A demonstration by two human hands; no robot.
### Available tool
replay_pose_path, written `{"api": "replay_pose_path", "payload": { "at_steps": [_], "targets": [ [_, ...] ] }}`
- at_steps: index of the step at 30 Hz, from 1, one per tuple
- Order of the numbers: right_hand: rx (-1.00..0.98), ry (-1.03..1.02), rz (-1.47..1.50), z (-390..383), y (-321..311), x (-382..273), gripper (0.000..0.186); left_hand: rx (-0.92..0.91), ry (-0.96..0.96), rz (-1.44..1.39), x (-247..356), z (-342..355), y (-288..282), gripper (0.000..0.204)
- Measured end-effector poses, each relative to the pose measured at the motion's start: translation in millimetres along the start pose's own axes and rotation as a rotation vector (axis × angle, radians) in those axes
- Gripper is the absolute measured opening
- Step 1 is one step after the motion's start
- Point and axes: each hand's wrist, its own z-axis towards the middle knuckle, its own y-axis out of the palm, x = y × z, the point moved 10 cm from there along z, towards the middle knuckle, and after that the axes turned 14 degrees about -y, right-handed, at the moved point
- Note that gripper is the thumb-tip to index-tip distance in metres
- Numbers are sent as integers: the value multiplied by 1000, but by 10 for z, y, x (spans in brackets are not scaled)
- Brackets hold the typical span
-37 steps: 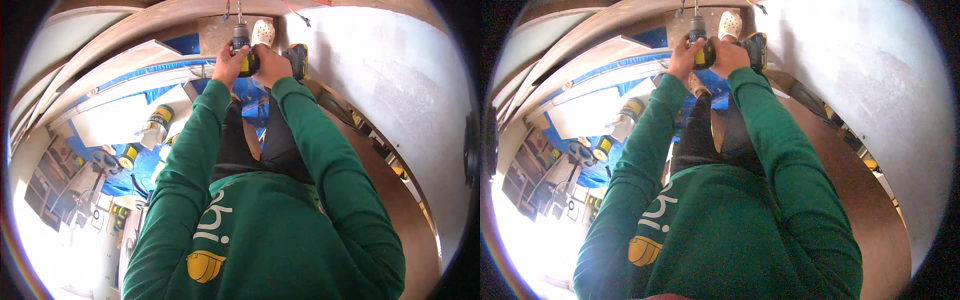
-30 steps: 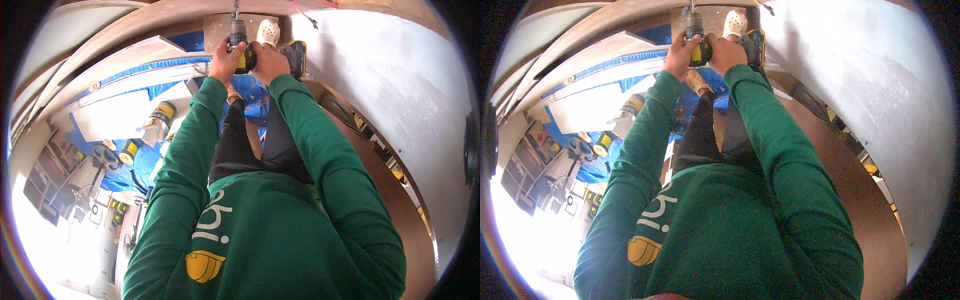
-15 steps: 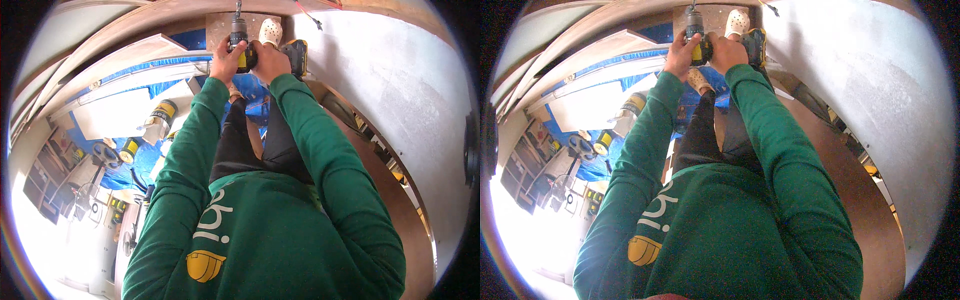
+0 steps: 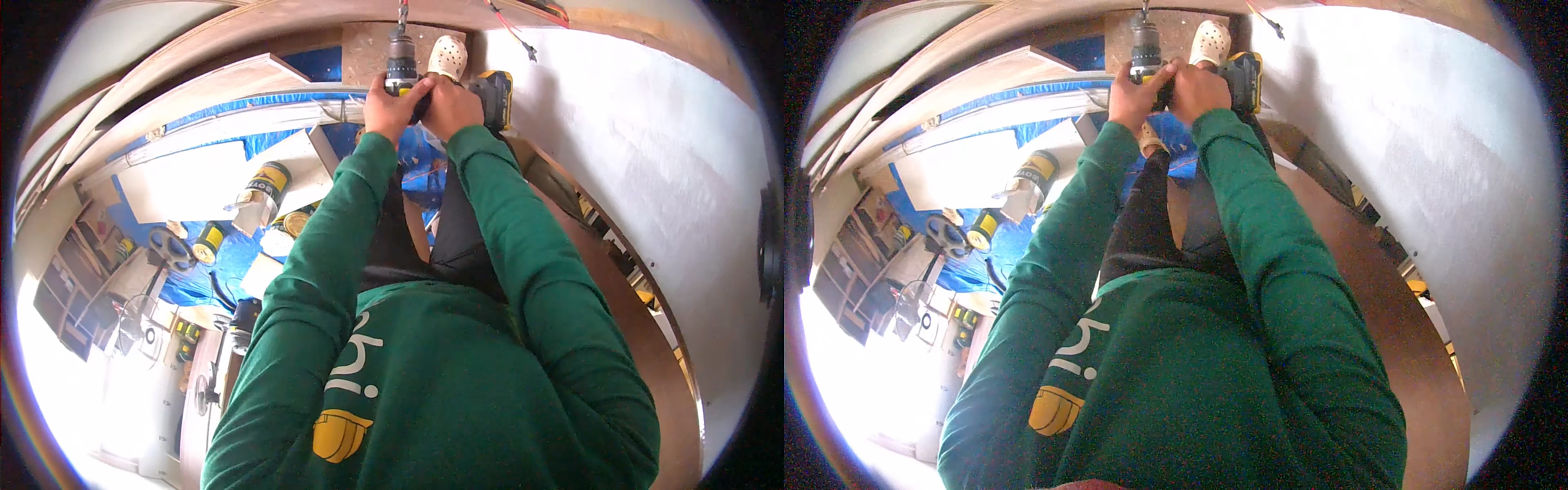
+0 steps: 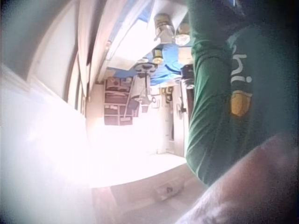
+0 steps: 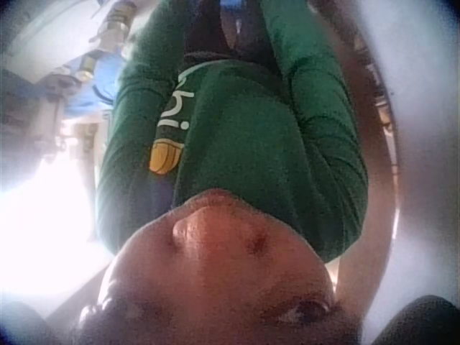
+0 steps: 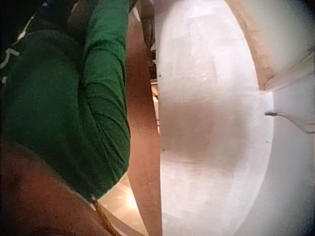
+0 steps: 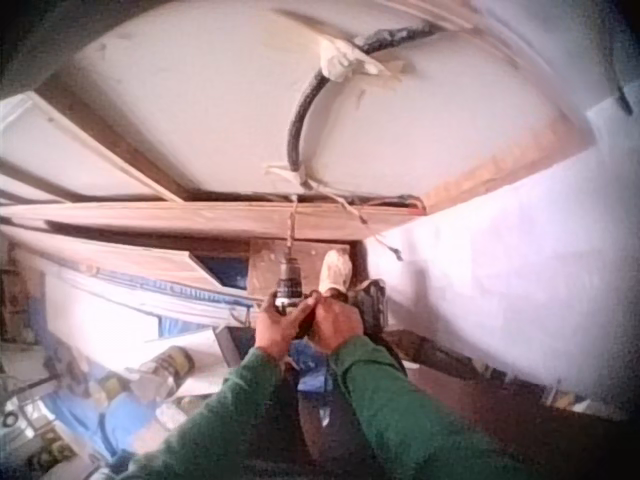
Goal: The person drills into a wooden beam using a drill and then manipulates wires.
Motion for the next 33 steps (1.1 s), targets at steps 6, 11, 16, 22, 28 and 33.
{"api": "replay_pose_path", "payload": {
  "at_steps": [6,11,16,22,28,33],
  "targets": [
    [-106,17,-63,36,150,120,37,59,22,4,-34,67,1,78],
    [-62,5,-75,60,81,83,33,75,58,-5,13,34,16,69],
    [-80,25,-98,59,122,115,30,69,103,16,50,35,10,67],
    [-81,32,-85,65,91,76,31,64,91,-13,77,5,-18,64],
    [-60,20,-60,77,43,40,26,77,67,21,25,83,-15,64],
    [-61,62,-72,104,91,138,19,71,49,36,112,31,-14,70]
  ]
}}
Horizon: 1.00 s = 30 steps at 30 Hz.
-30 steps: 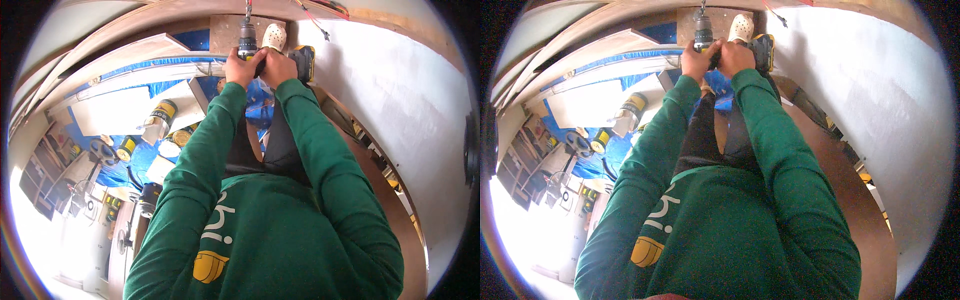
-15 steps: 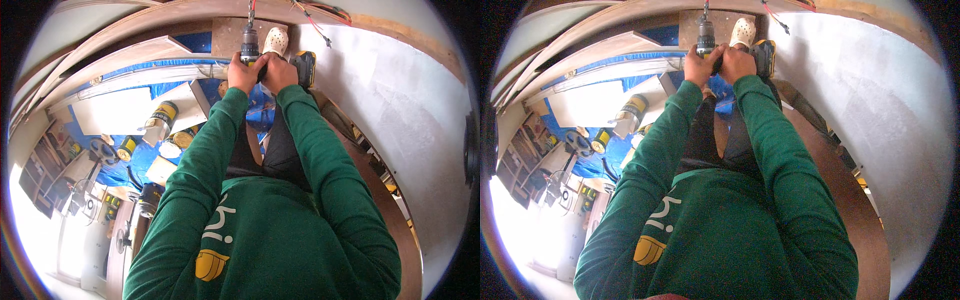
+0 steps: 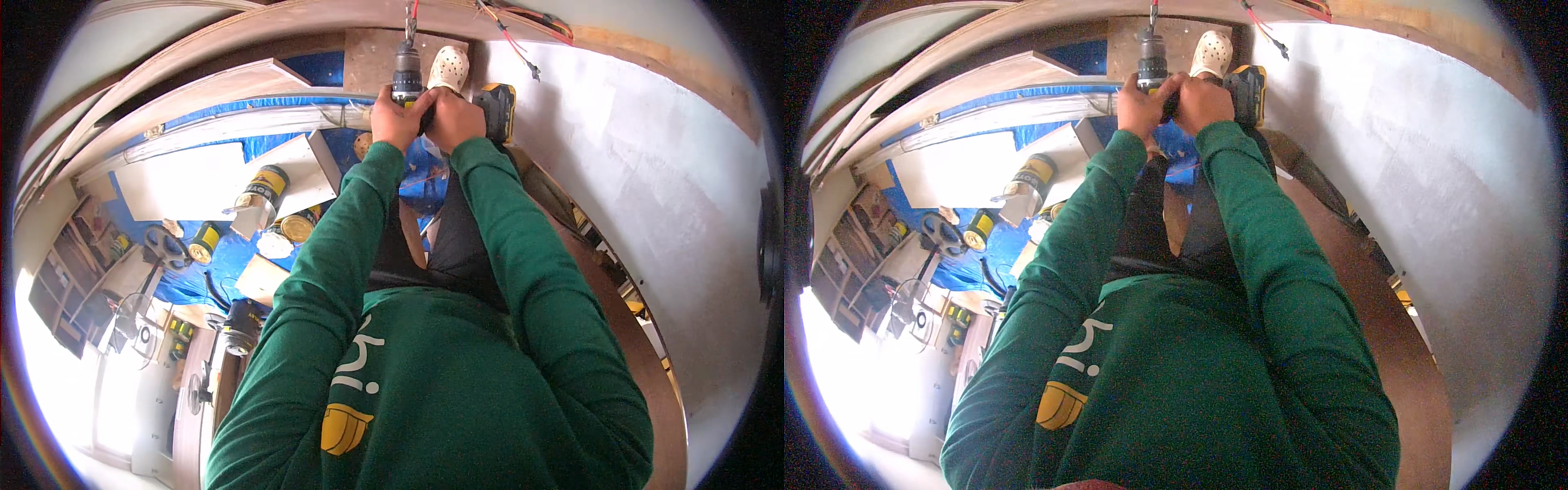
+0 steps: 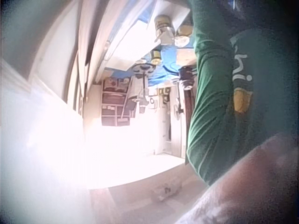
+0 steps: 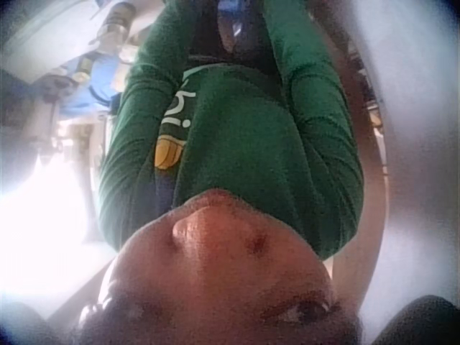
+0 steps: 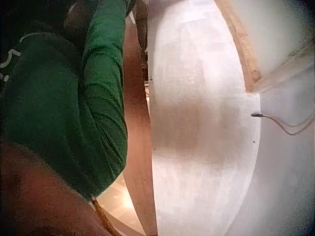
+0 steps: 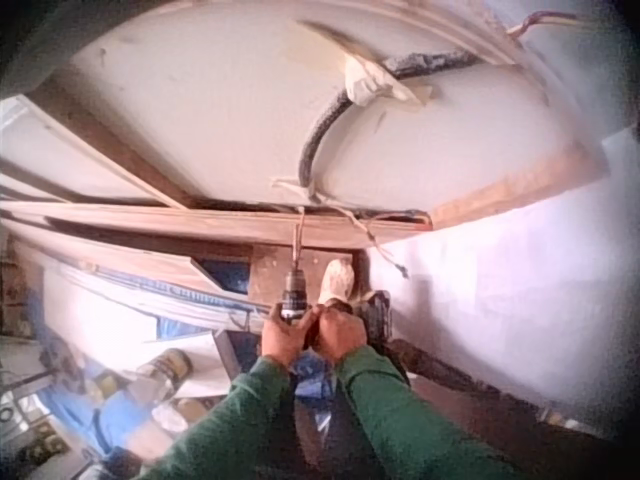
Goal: The person drills into a wooden beam using a drill and then manipulates wires.
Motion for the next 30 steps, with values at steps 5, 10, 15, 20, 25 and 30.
{"api": "replay_pose_path", "payload": {
  "at_steps": [5,10,15,20,25,30],
  "targets": [
    [-15,-4,-7,17,21,-8,21,11,1,3,-136,139,34,75],
    [-17,-38,-24,35,145,62,31,10,53,16,-95,177,58,69],
    [34,-40,-27,36,31,-3,26,-4,24,14,-14,98,29,71],
    [6,-28,-7,67,96,35,27,-40,28,-65,-100,190,84,73],
    [-21,-30,-32,74,170,95,26,23,58,-3,-132,239,97,70],
    [33,-72,-28,95,125,62,18,-20,60,-113,-206,289,164,72]
  ]
}}
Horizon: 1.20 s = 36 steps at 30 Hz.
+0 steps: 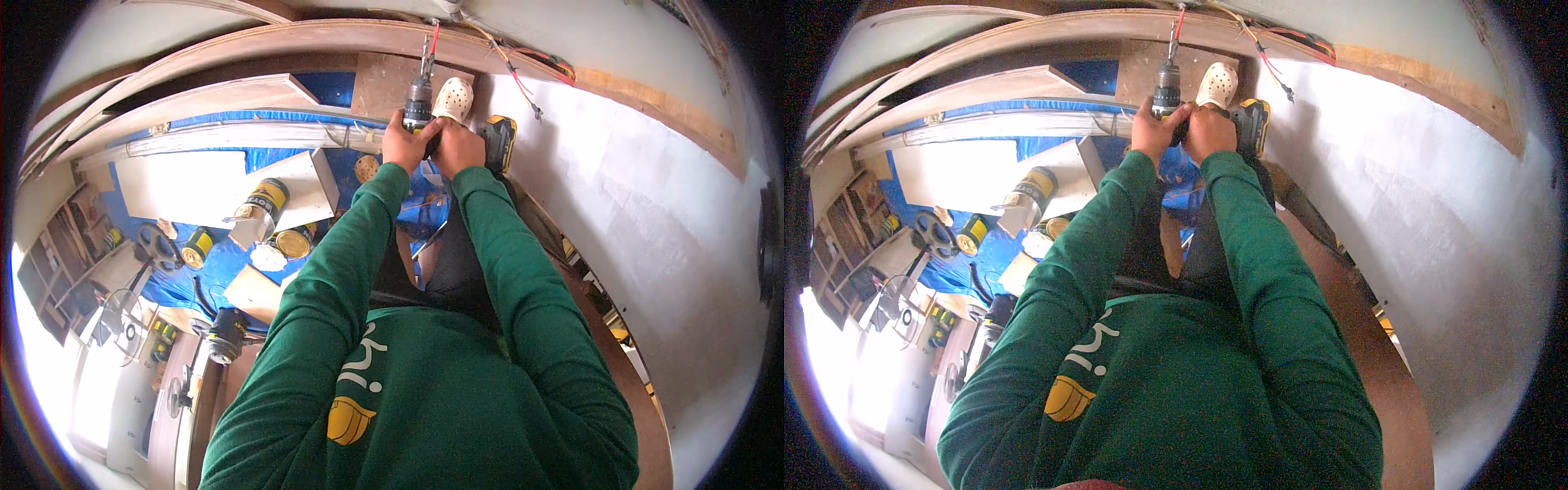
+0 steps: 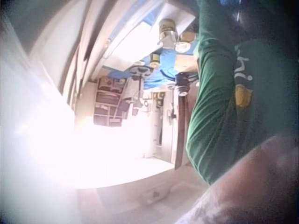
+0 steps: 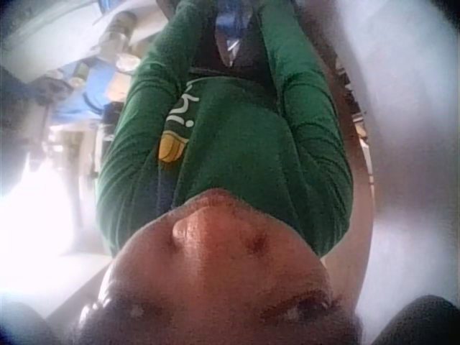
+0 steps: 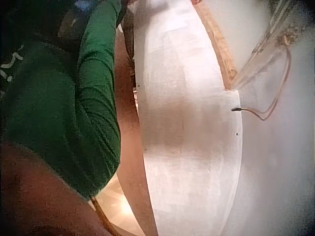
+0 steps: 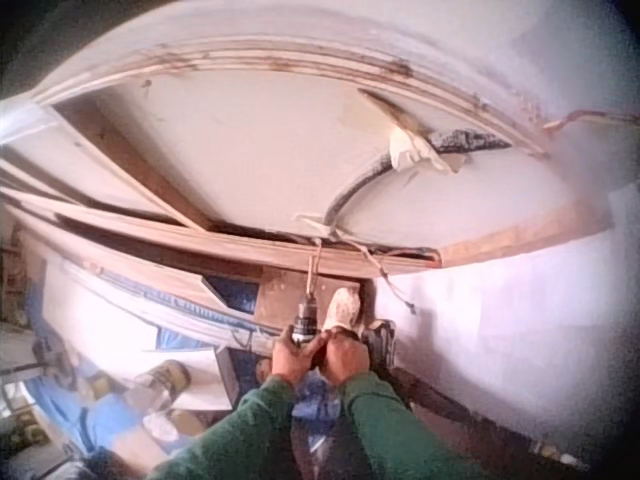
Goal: The person drills into a wooden beam using a drill and then manipulates wires.
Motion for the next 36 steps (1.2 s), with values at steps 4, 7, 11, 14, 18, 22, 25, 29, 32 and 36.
{"api": "replay_pose_path", "payload": {
  "at_steps": [4,7,11,14,18,22,25,29,32,36],
  "targets": [
    [-9,-5,-23,4,-2,-2,17,25,6,-30,32,-47,-21,71],
    [1,-26,-28,11,-1,-8,18,30,-15,-31,36,-48,-36,68],
    [29,-39,-47,-4,-53,23,17,-8,-61,-19,238,-201,-19,69],
    [28,-31,-54,52,-107,8,16,-36,-50,-49,181,-109,7,70],
    [-1,6,-55,85,-124,-3,16,10,-26,34,59,45,15,77],
    [-38,0,-40,42,-104,53,25,119,-17,94,168,-121,-40,86],
    [-5,-16,-58,28,-99,46,26,50,-29,105,227,-112,-24,85],
    [19,-35,-95,43,-4,70,25,-15,-15,106,118,1,50,94],
    [5,-32,-82,54,-11,91,22,-33,-33,26,87,-9,86,81],
    [-55,-15,-129,97,14,94,21,-101,-69,-156,22,55,162,74]
  ]
}}
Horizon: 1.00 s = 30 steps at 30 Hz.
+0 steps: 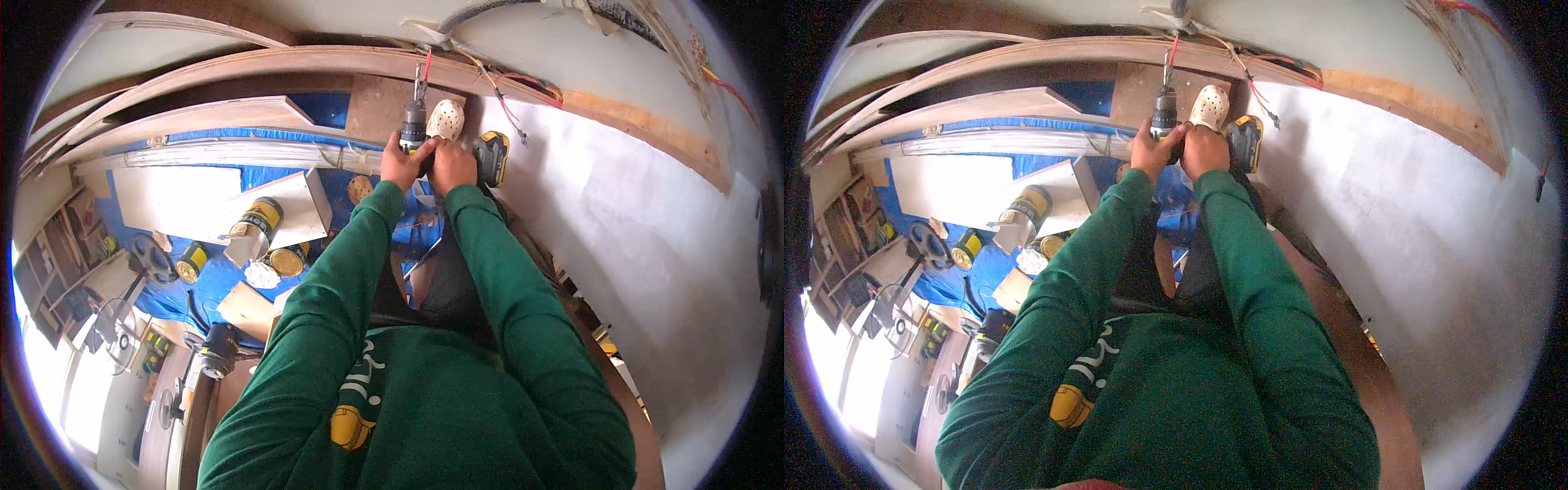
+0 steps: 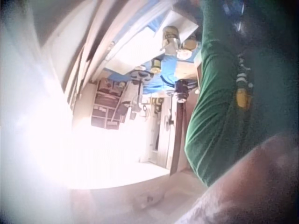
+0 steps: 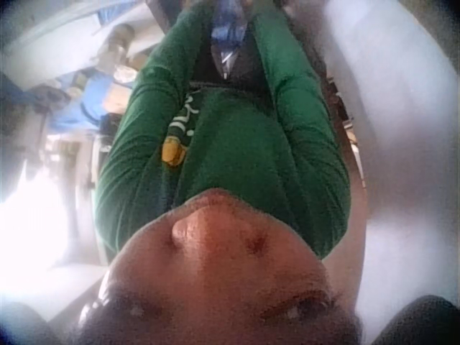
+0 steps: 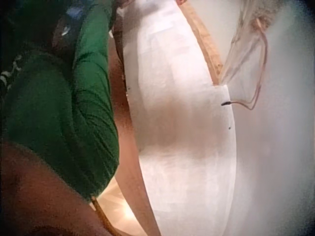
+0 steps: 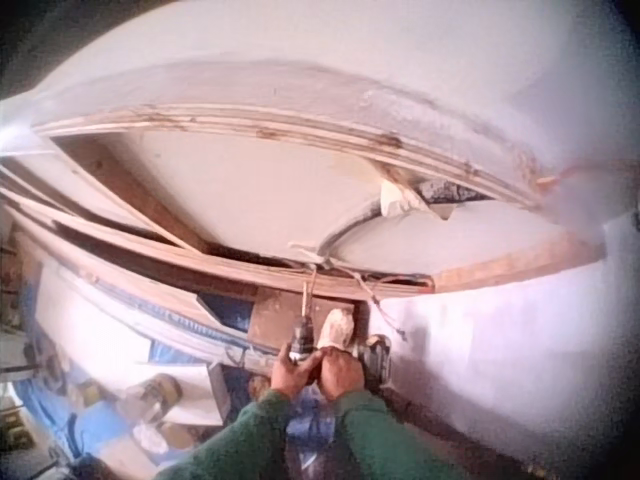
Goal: The person drills into a wooden beam using a drill and then manipulates wires.
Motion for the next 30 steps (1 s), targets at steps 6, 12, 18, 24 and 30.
{"api": "replay_pose_path", "payload": {
  "at_steps": [6,12,18,24,30],
  "targets": [
    [58,16,60,-3,101,57,18,51,36,139,133,-59,-64,70],
    [101,3,142,3,-4,-19,18,31,48,84,170,-105,-90,70],
    [85,-13,115,8,72,17,16,24,46,89,149,-59,-55,72],
    [49,31,110,11,76,45,17,93,44,173,181,-93,-106,79],
    [72,19,103,-6,80,63,19,30,29,37,158,-86,-62,69]
  ]
}}
